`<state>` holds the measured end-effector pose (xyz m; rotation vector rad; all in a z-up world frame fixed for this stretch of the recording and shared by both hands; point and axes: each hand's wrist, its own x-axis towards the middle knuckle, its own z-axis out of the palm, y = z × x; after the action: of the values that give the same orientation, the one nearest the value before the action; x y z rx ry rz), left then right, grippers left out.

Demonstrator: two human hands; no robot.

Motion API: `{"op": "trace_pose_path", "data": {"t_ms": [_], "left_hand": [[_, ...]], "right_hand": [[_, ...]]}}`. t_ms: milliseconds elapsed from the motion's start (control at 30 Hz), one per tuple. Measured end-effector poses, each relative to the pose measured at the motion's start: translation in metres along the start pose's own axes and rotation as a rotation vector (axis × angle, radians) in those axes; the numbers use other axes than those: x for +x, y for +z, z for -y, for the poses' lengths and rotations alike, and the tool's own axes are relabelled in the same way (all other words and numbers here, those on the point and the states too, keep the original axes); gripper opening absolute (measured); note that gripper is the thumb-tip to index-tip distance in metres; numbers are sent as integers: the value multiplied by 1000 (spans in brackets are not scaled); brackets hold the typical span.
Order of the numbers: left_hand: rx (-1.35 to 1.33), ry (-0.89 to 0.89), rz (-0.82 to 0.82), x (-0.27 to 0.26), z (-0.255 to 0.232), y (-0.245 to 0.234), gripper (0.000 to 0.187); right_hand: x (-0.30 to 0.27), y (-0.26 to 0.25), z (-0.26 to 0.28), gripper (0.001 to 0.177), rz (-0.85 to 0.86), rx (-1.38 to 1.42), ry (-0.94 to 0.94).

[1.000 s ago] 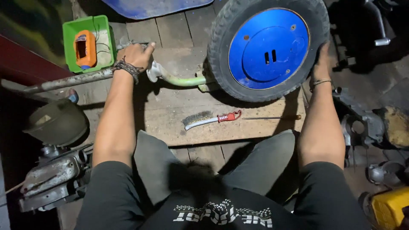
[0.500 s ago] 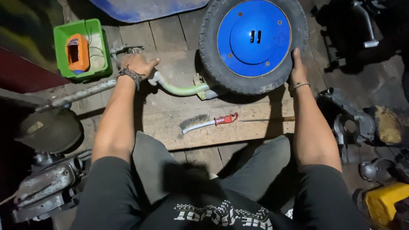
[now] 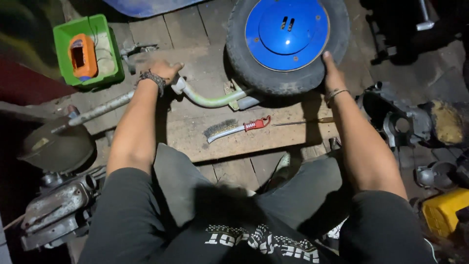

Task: The person cleans a wheel assembly with a blue hub and a metal suspension spring using a wire brush. They rotate the wheel to scrub the tire and hub, then use the brush to clean the metal spring and axle components.

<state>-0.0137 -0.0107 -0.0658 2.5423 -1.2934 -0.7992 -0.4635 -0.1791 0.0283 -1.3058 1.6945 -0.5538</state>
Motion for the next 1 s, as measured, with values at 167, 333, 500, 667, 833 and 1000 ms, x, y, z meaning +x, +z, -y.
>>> {"op": "trace_pose_path", "data": {"t_ms": [167, 333, 500, 667, 833, 1000], "left_hand": [[-1, -17, 77, -24, -21, -11, 85], [8, 2, 77, -33, -25, -13, 82], [87, -16, 55, -43, -47, -31, 76], [193, -16, -13, -11, -25, -7, 85], [-102, -90, -47, -46, -35, -10, 88], [-154, -81, -199, -60, -36, 10, 72]], "right_hand": [[4, 14, -14, 113, -14, 181, 72], [-33, 9, 8, 116, 39, 229, 37], [8, 8, -19, 110, 53, 252, -64], [-23, -7, -6, 113, 120, 148, 59], [-9, -5, -7, 118, 153, 105, 45], [-30, 8, 16, 111, 74, 126, 24]]}}
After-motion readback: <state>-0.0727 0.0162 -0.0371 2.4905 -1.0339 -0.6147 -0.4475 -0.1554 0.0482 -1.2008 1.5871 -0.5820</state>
